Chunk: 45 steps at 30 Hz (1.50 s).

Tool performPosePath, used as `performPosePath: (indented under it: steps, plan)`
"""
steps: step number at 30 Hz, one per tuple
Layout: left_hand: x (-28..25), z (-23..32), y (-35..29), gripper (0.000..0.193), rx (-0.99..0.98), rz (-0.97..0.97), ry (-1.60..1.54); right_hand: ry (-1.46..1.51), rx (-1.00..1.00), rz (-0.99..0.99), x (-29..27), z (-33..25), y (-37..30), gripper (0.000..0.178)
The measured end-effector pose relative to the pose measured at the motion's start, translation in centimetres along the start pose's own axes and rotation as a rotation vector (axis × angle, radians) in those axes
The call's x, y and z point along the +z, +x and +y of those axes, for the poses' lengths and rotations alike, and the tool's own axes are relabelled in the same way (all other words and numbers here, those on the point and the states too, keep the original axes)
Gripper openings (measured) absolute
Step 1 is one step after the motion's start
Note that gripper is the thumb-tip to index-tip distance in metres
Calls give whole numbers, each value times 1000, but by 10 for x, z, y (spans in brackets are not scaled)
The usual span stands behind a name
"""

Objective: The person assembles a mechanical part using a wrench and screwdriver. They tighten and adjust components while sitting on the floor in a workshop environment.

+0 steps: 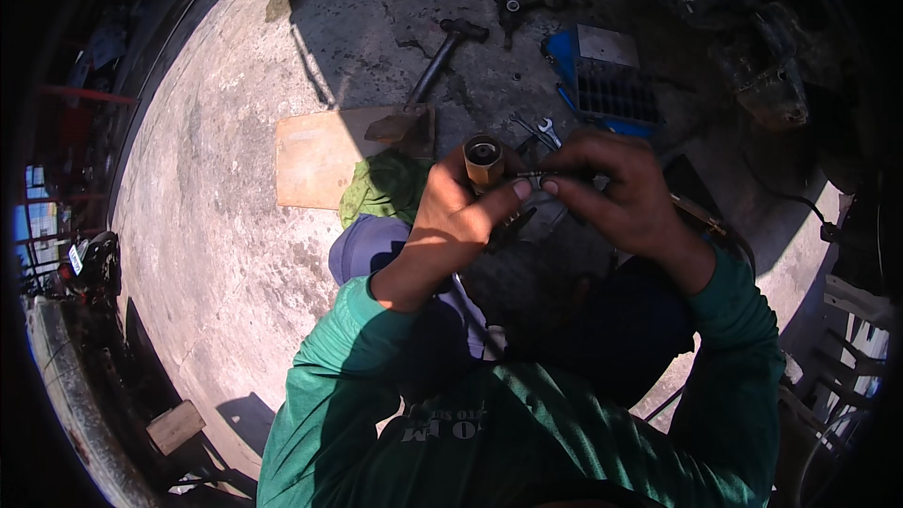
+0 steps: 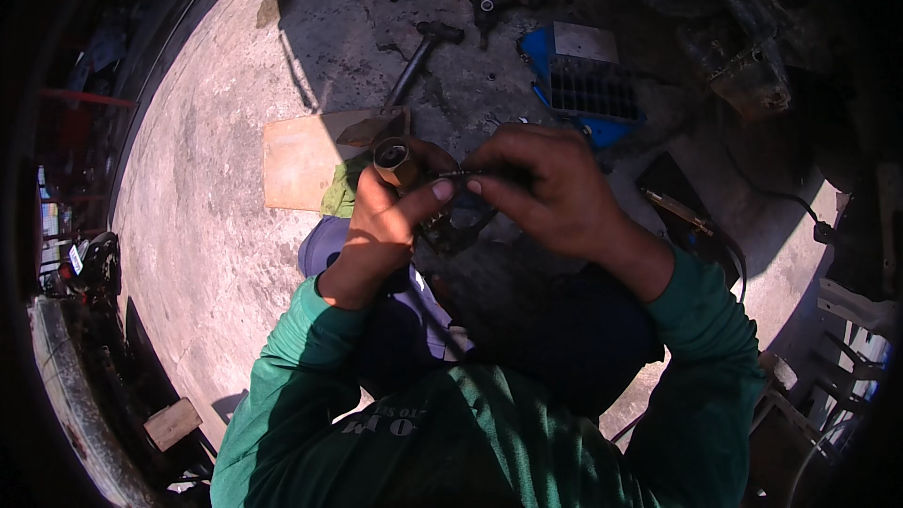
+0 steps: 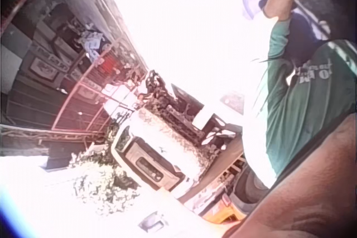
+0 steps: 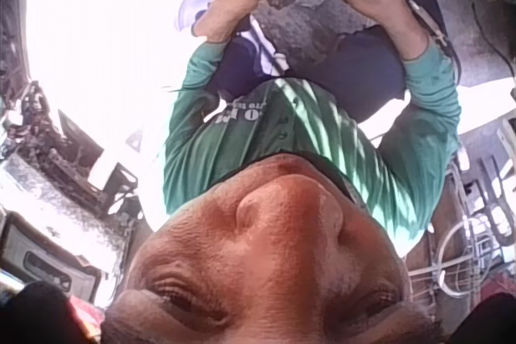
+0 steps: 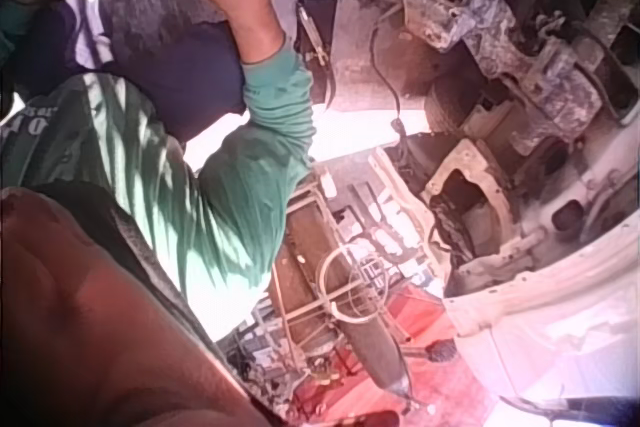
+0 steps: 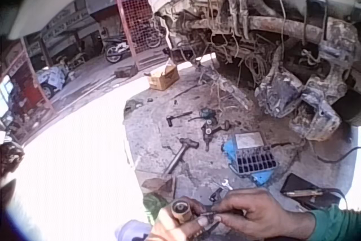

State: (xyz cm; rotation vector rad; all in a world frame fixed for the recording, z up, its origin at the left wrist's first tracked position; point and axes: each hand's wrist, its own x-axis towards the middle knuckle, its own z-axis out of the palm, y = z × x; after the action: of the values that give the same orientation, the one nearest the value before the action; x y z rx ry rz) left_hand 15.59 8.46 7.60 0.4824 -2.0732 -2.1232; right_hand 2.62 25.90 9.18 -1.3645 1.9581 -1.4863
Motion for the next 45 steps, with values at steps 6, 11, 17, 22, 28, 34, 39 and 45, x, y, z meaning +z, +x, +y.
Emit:
performPosePath:
  steps: [6,11,17,22,28,34,39,45]
  plan:
    - [1,1,0,17,8,-13,-28,-79,-72,18,0,0,-1,14]
    - [2,2,0,13,32,6,-9,-63,-70,14,1,1,-1,15]
    - [2,2,0,15,70,13,46,-55,-52,14,1,-2,-1,15]
    - [2,3,0,16,63,13,75,-52,-76,36,3,1,-2,17]
    - [2,3,-2,17,17,-23,37,-83,-74,44,3,-2,-2,17]
    - [6,1,1,19,46,18,-12,-52,6,74,-3,4,-4,18]
    - [-11,-12,4,29,-46,-16,-279,200,261,438,-61,57,-27,23]
    - [-74,-8,17,68,-104,-189,-759,-64,608,486,-104,170,-109,26]
